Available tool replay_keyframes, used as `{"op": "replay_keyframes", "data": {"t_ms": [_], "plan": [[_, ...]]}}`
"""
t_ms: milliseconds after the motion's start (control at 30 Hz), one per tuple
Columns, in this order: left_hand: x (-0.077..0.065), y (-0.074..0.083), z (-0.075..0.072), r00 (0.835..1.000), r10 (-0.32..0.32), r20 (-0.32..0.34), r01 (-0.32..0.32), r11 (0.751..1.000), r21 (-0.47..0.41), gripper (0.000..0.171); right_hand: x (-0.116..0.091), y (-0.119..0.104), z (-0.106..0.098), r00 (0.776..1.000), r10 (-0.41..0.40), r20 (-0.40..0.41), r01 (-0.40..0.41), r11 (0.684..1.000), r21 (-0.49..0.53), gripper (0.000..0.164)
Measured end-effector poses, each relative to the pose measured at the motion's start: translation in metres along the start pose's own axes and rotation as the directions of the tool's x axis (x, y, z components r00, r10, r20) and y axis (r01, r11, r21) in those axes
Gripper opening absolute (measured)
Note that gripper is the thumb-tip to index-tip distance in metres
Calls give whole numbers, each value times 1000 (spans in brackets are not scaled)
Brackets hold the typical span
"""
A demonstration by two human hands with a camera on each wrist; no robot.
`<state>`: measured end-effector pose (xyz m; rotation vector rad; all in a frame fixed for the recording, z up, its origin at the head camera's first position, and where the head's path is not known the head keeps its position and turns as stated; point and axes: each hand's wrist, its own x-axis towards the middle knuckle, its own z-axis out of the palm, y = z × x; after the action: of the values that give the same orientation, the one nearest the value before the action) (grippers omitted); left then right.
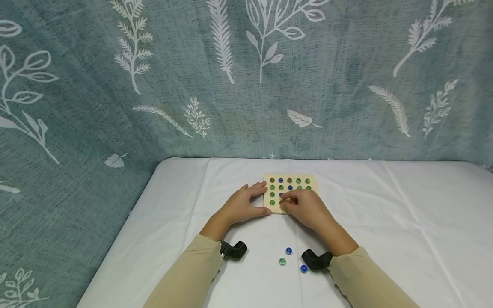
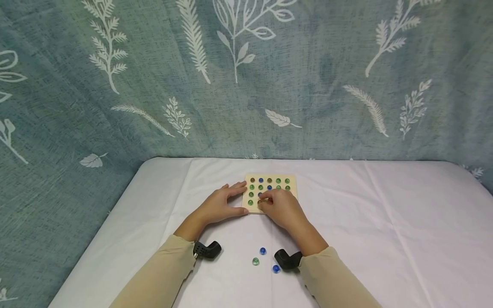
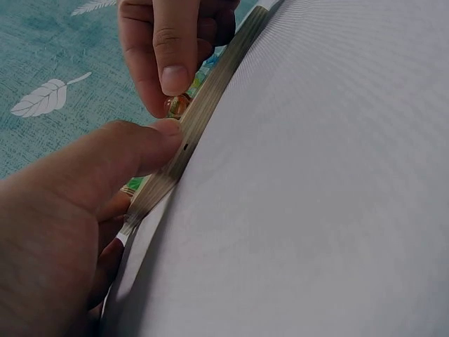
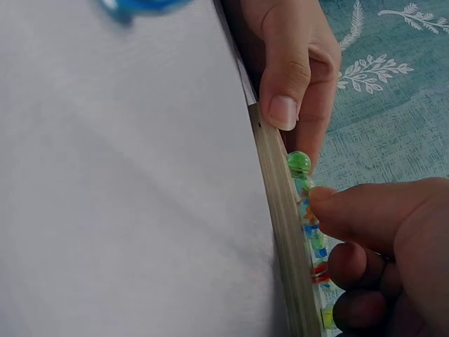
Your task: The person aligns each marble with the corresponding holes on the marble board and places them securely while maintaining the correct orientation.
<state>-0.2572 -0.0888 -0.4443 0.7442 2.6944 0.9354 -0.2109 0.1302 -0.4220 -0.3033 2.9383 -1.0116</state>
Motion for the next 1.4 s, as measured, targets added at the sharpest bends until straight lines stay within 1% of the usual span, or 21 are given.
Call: {"op": "replay_keyframes", "data": {"t_ms": [167,233,300,367,400,467,533,633,767,900,1000,1067,1167,1300,1400], "plan": [[-1,0,0,1000,-8,-6,8,1000,-15,78,-1,0,-7,1000,6,11,-6,999,35,21],[-1,-1,0,1000,-11,-8,11,1000,-16,78,-1,0,-10,1000,8,25,-9,999,47,17],[-1,-1,0,1000,-9,-10,9,1000,-10,78,-1,1,-14,998,-4,61,-1,998,70,13],[0,-1,-1,1000,-7,-13,7,1000,-5,78,-2,1,-17,991,-48,124,33,993,114,10],[0,-1,-1,1000,-4,-14,4,1000,-4,78,-3,0,-19,984,-73,165,49,988,144,9],[0,-2,-2,1000,-2,-18,2,1000,0,78,-4,-1,-22,958,-126,257,73,976,205,8],[0,-2,-2,1000,0,-19,0,1000,-1,78,-6,-2,-25,921,-173,348,86,964,252,9],[-1,-4,-2,1000,10,-20,-10,1000,0,78,-8,-4,-27,870,-208,447,94,960,263,10],[0,-6,-2,1000,24,-20,-24,1000,2,78,-12,-7,-28,813,-214,542,72,960,271,14],[0,-6,-2,1000,21,-14,-21,1000,-6,78,-15,-9,-27,757,-197,623,13,958,287,20],[1,-6,-2,1000,22,-9,-22,1000,-7,78,-17,-10,-24,732,-183,657,-4,962,273,22],[1,-5,-2,1000,27,-9,-27,1000,-4,78,-18,-11,-23,728,-168,665,-8,967,254,22],[1,-4,-2,1000,30,-9,-30,1000,-6,78,-19,-12,-23,732,-150,665,5,977,214,22],[1,-4,-1,999,36,-15,-36,999,-10,78,-20,-14,-23,735,-145,663,38,984,173,21],[0,-3,1,999,34,-17,-34,999,-13,78,-21,-14,-22,736,-146,661,45,985,168,21]]}}
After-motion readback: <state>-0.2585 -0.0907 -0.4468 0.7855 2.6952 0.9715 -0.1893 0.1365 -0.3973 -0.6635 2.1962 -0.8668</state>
